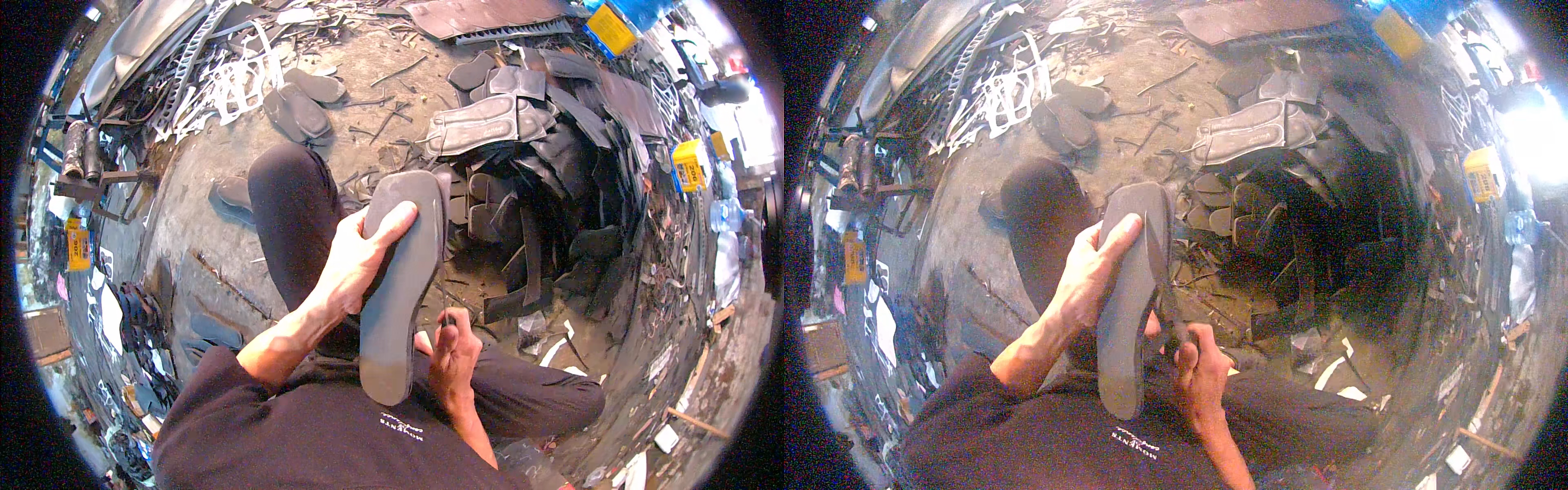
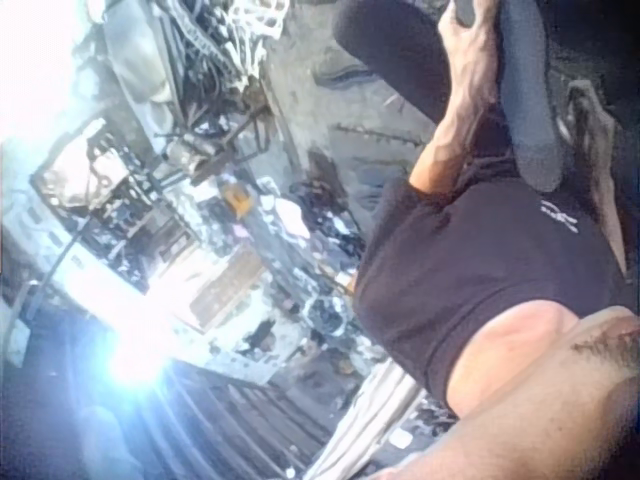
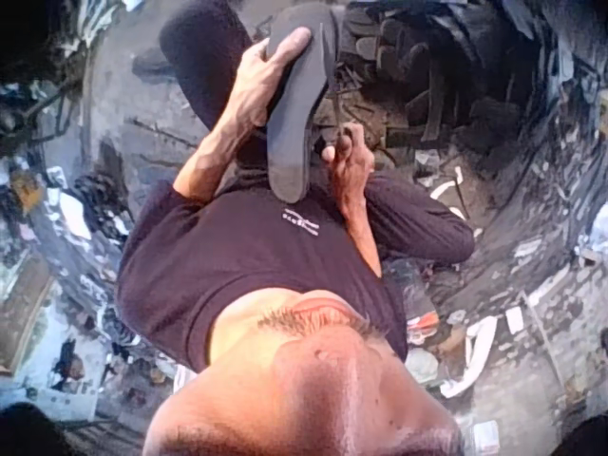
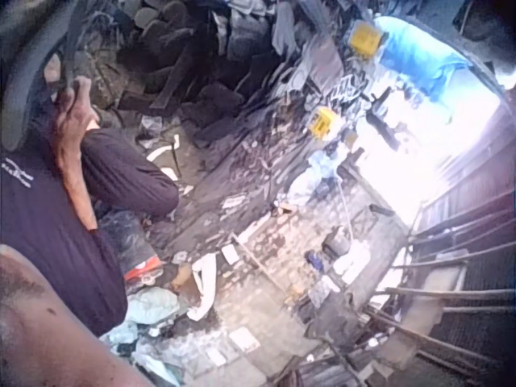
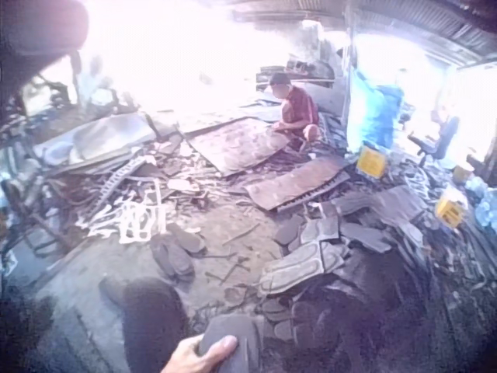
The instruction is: The person sits on the floor and uses a knife to trim the edges of black rubber shoe insoles. They repeatedly pick up insoles, cut along the perimeter, and place the trimmed pieces aside.
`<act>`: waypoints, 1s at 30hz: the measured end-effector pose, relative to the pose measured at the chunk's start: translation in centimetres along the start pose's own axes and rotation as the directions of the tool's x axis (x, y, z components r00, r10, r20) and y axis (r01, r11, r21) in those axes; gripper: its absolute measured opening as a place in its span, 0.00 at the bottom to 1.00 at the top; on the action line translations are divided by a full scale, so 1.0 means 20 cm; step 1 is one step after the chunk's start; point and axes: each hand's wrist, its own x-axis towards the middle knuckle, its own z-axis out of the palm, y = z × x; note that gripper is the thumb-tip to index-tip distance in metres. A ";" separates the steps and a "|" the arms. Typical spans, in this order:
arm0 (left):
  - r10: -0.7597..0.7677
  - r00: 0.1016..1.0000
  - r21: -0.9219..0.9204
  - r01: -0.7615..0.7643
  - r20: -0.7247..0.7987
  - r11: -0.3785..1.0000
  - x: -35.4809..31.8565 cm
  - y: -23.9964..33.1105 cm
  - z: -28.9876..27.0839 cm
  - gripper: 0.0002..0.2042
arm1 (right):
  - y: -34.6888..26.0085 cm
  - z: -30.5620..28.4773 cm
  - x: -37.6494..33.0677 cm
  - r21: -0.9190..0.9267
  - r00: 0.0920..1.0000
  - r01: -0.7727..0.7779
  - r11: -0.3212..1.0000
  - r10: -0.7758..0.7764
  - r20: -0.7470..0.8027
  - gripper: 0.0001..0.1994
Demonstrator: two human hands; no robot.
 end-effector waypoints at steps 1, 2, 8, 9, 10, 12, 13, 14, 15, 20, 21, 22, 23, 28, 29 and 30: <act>-0.001 1.000 0.021 0.000 0.025 1.000 -0.01 0.00 0.02 0.20 | 0.00 -0.01 0.03 -0.024 1.000 0.011 1.000 -0.012 -0.003 0.25; -0.015 0.998 0.046 0.012 0.066 0.999 -0.03 0.01 0.01 0.20 | -0.04 -0.02 0.11 -0.045 1.000 0.028 0.999 -0.028 0.001 0.23; -0.018 0.971 0.224 -0.037 0.240 0.974 -0.01 0.07 -0.04 0.21 | -0.34 -0.12 0.42 -0.073 0.994 0.101 0.992 -0.098 0.049 0.16; -0.014 0.973 0.230 -0.040 0.230 0.972 -0.02 0.08 -0.04 0.22 | -0.37 -0.12 0.43 -0.088 0.993 0.112 0.990 -0.109 0.043 0.17; -0.014 0.971 0.245 -0.046 0.237 0.968 -0.01 0.07 -0.04 0.21 | -0.39 -0.12 0.44 -0.104 0.992 0.123 0.987 -0.119 0.039 0.17; -0.011 0.970 0.270 -0.057 0.243 0.961 -0.01 0.05 -0.06 0.21 | -0.41 -0.12 0.46 -0.120 0.994 0.114 0.986 -0.112 0.020 0.19; -0.004 0.952 0.268 -0.082 0.308 0.960 -0.01 0.04 -0.05 0.21 | -0.42 -0.12 0.47 -0.129 0.994 0.109 0.986 -0.109 0.012 0.20; -0.001 0.931 0.265 -0.103 0.365 0.959 -0.03 0.02 -0.05 0.21 | -0.41 -0.13 0.50 -0.050 0.999 0.035 0.998 -0.033 0.042 0.22; -0.003 0.901 0.261 -0.122 0.433 0.958 -0.04 0.00 -0.04 0.21 | -0.38 -0.15 0.53 0.022 0.997 -0.046 0.999 0.045 0.067 0.25; 0.120 0.888 0.197 -0.228 0.443 0.954 0.02 0.17 -0.07 0.19 | -0.37 -0.36 0.48 0.341 0.963 -0.167 0.925 0.078 0.260 0.30; 0.190 0.865 0.253 -0.335 0.463 0.908 0.05 0.16 -0.11 0.20 | -0.37 -0.42 0.45 0.219 0.953 -0.063 0.974 -0.007 0.304 0.34; 0.189 0.853 0.256 -0.346 0.486 0.902 0.06 0.16 -0.14 0.20 | -0.38 -0.44 0.41 0.125 0.951 -0.006 0.992 -0.033 0.306 0.34; 0.183 0.840 0.257 -0.353 0.510 0.900 0.07 0.16 -0.15 0.21 | -0.38 -0.46 0.38 0.026 0.950 0.046 0.999 -0.052 0.308 0.34; 0.102 0.828 0.304 -0.313 0.552 0.900 0.07 0.19 -0.13 0.22 | -0.38 -0.53 0.29 -0.127 0.947 0.019 0.992 0.023 0.322 0.33; 0.100 0.825 0.311 -0.318 0.556 0.896 0.08 0.18 -0.13 0.22 | -0.38 -0.54 0.29 -0.142 0.946 0.024 0.990 0.023 0.323 0.33; 0.084 0.822 0.313 -0.306 0.563 0.899 0.07 0.19 -0.13 0.22 | -0.38 -0.55 0.28 -0.145 0.946 0.028 0.989 0.020 0.322 0.33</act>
